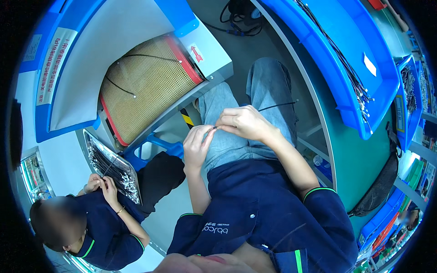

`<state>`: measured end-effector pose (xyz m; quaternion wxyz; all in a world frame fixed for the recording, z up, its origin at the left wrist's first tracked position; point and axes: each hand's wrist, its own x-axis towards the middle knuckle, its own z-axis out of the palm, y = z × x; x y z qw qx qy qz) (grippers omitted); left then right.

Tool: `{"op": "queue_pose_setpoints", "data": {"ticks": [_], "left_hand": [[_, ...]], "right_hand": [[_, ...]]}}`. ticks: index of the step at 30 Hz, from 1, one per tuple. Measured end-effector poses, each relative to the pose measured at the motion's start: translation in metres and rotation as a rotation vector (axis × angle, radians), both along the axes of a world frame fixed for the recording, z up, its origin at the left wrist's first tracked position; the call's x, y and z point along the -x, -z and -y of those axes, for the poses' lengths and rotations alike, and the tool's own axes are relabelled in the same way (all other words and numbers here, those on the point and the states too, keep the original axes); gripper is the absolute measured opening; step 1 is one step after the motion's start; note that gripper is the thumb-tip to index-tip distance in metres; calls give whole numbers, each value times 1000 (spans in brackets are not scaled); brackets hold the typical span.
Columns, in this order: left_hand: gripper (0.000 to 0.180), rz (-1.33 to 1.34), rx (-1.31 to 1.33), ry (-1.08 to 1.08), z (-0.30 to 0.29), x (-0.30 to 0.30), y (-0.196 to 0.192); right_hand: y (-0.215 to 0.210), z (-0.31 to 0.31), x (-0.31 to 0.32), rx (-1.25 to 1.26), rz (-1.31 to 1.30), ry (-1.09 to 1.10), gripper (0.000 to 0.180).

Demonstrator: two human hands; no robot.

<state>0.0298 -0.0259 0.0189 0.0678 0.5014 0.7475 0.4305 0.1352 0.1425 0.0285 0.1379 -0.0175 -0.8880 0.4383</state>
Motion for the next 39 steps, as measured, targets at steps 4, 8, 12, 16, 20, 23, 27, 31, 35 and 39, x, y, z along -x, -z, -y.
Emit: {"op": "queue_pose_setpoints", "data": {"ticks": [4,8,12,16,20,23,27,31,35,39], "left_hand": [[17,-8,1,-36,-1,-2,2],[16,-56,-2,-45,3,-6,4],[17,-60,-9,-41,3,-5,8],[18,-10,-5,-73,1,-5,7],[17,25,-5,-107,-5,-11,9],[16,22,9,-98,-2,-9,13],[14,-4,26,-83,1,-4,12],[14,24,55,-76,3,-2,13],[14,34,67,-101,7,2,16],[13,50,115,-156,18,11,15]], "right_hand": [[3,1,-1,18,2,8,12],[3,6,-2,62,77,20,10],[7,5,-5,53,38,49,10],[6,-4,-11,-3,46,85,10],[5,-11,-13,-46,48,83,10],[8,-12,-14,-28,26,61,10],[11,-8,-13,19,46,57,10],[11,-11,-13,65,59,42,12],[11,-18,-17,78,37,37,14],[3,-33,-21,-35,96,97,14]]}}
